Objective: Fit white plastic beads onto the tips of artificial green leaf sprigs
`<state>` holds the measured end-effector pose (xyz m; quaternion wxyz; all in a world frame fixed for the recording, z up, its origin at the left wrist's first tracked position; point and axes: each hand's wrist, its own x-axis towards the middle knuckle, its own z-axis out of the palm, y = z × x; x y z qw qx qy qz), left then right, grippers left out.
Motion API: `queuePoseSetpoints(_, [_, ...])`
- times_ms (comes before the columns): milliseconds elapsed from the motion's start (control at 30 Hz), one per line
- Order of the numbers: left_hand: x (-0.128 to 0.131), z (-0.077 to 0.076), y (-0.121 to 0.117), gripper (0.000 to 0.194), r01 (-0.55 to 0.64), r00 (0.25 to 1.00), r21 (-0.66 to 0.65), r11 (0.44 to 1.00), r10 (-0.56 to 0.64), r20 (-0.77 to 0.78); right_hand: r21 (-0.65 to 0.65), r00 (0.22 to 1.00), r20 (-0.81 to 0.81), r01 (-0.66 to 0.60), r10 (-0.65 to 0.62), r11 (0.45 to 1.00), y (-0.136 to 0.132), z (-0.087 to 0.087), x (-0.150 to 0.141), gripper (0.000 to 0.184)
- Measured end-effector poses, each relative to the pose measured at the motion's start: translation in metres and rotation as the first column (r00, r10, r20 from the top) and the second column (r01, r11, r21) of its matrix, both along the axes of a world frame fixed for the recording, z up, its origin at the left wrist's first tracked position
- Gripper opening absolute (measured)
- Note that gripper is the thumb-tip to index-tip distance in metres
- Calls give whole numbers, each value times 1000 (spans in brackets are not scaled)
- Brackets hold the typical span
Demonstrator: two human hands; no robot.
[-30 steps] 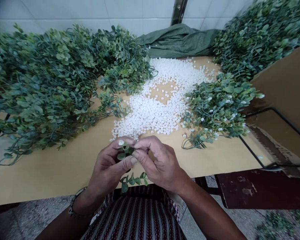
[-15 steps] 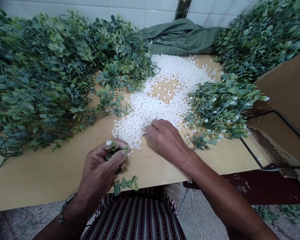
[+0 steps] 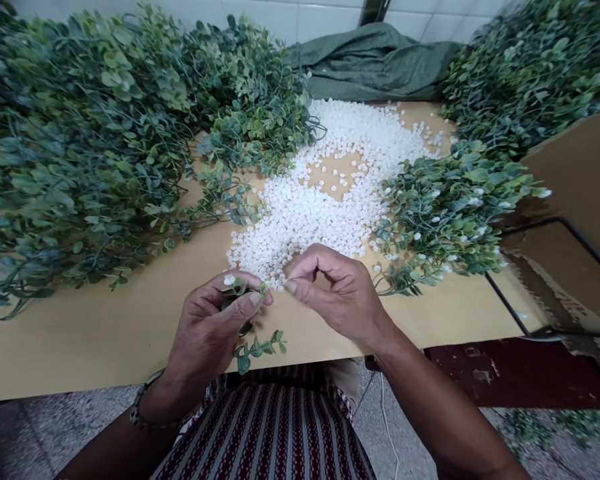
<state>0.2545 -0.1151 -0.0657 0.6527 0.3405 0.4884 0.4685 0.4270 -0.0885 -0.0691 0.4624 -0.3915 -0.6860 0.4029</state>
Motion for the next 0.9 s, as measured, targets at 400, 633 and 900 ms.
queuePoseSetpoints(400, [14, 3, -5, 5, 27, 1000, 20, 999, -27, -15, -206, 955, -285, 26, -85, 978, -21, -22, -9, 8])
queuePoseSetpoints(633, [19, 3, -4, 5, -13, 999, 65, 998, 15, -33, -270, 927, -356, 17, -117, 963, -24, -25, -14, 14])
queuePoseSetpoints(900, [21, 0, -3, 5, -57, 995, 95, 994, 64, -70, -185, 952, -256, 122, -168, 975, -27, -24, -17, 9])
